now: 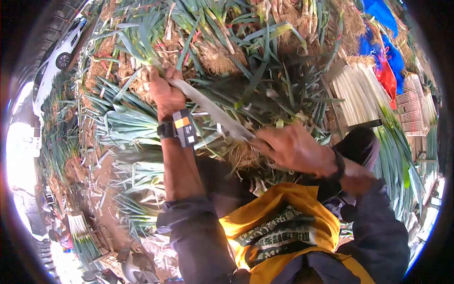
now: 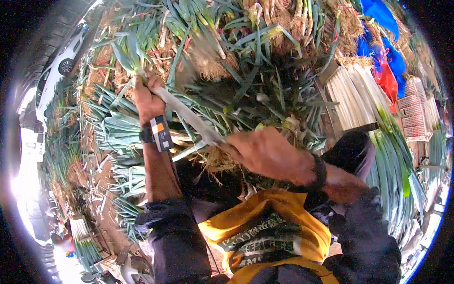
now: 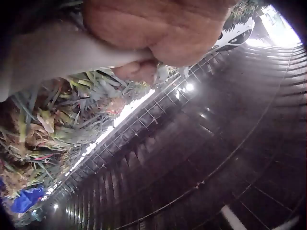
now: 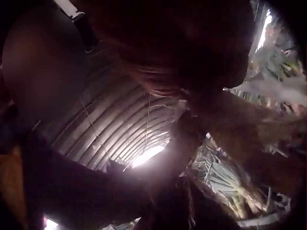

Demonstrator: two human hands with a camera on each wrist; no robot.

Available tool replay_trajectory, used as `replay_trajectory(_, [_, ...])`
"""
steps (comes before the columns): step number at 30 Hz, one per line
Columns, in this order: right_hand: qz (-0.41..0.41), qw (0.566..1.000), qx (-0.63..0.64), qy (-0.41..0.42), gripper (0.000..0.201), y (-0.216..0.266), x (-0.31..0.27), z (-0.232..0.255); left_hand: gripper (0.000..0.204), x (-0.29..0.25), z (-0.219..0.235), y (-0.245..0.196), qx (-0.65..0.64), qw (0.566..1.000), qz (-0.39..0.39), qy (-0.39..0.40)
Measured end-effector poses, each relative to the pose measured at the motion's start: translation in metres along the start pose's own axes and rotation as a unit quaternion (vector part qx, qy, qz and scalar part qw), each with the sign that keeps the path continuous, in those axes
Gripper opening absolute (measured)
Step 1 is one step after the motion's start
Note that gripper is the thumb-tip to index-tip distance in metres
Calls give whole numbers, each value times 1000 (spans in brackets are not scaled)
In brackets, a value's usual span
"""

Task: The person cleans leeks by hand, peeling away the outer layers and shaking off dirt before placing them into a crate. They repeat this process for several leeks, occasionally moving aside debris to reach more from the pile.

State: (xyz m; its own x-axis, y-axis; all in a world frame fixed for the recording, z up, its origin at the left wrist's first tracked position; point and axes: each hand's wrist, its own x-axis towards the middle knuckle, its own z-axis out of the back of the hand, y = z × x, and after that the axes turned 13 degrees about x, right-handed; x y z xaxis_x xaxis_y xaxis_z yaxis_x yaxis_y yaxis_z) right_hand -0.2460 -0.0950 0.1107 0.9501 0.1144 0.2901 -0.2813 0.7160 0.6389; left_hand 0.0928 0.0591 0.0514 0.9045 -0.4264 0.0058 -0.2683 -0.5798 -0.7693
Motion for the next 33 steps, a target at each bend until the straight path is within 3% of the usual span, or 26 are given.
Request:
replay_trajectory(2, [-14, 999, -39, 6, 13, 11, -22, 3, 28, -1, -5, 2, 3, 1000, -5, -20])
replay_trajectory(4, [-47, 999, 23, 12, 11, 14, -51, 8, 30, 6, 2, 2, 22, 993, -41, -105])
replay_trajectory(6, [-48, 997, -12, 51, 13, 17, -75, 24, 31, 1, -1, -16, 64, 973, -87, -202])
replay_trajectory(7, [-29, 990, -104, 87, 17, 23, -85, 42, 32, -8, -6, -29, 94, 955, -115, -257])
replay_trajectory(9, [9, 989, -149, 19, 19, -11, -103, 61, 37, -11, 11, -23, 57, 975, -142, -158])
replay_trajectory(10, [-176, 980, 36, -82, 19, -11, -86, 75, 36, -15, -3, -18, 57, 982, -116, -141])
replay_trajectory(11, [-335, 900, 216, -178, 21, -9, -61, 89, 34, -22, -21, -17, 52, 986, -99, -124])
replay_trajectory(12, [-318, 880, 271, -224, 21, -16, -45, 97, 34, -32, -40, -15, 50, 987, -125, -82])
replay_trajectory(13, [-153, 936, 169, -268, 21, -54, -33, 90, 33, -39, -55, -16, 40, 990, -123, -48])
replay_trajectory(14, [-133, 974, 58, -174, 23, -91, -32, 66, 32, -45, -66, -16, 31, 992, -118, -16])
replay_trajectory(16, [-31, 986, -166, -13, 28, -164, -27, 19, 33, -51, -73, -11, 21, 993, -103, 44])
replay_trajectory(18, [3, 996, -57, -72, 31, -149, -10, -2, 36, -63, -100, -9, 36, 994, -97, 38])
replay_trajectory(20, [7, 986, 51, -161, 33, -116, 35, 13, 41, -72, -108, 0, 31, 993, -99, 51])
replay_trajectory(23, [-48, 953, 265, -139, 31, -66, 91, 35, 41, -80, -125, 10, 5, 996, -40, 83])
replay_trajectory(27, [-46, 938, 316, -136, 28, -66, 128, 19, 35, -74, -114, 23, 38, 993, 6, 107])
replay_trajectory(32, [-11, 919, 336, -206, 24, -71, 131, 10, 28, -73, -116, 24, 45, 990, -10, 135])
replay_trajectory(33, [3, 923, 336, -189, 22, -70, 131, 15, 28, -74, -116, 25, 40, 990, -14, 138])
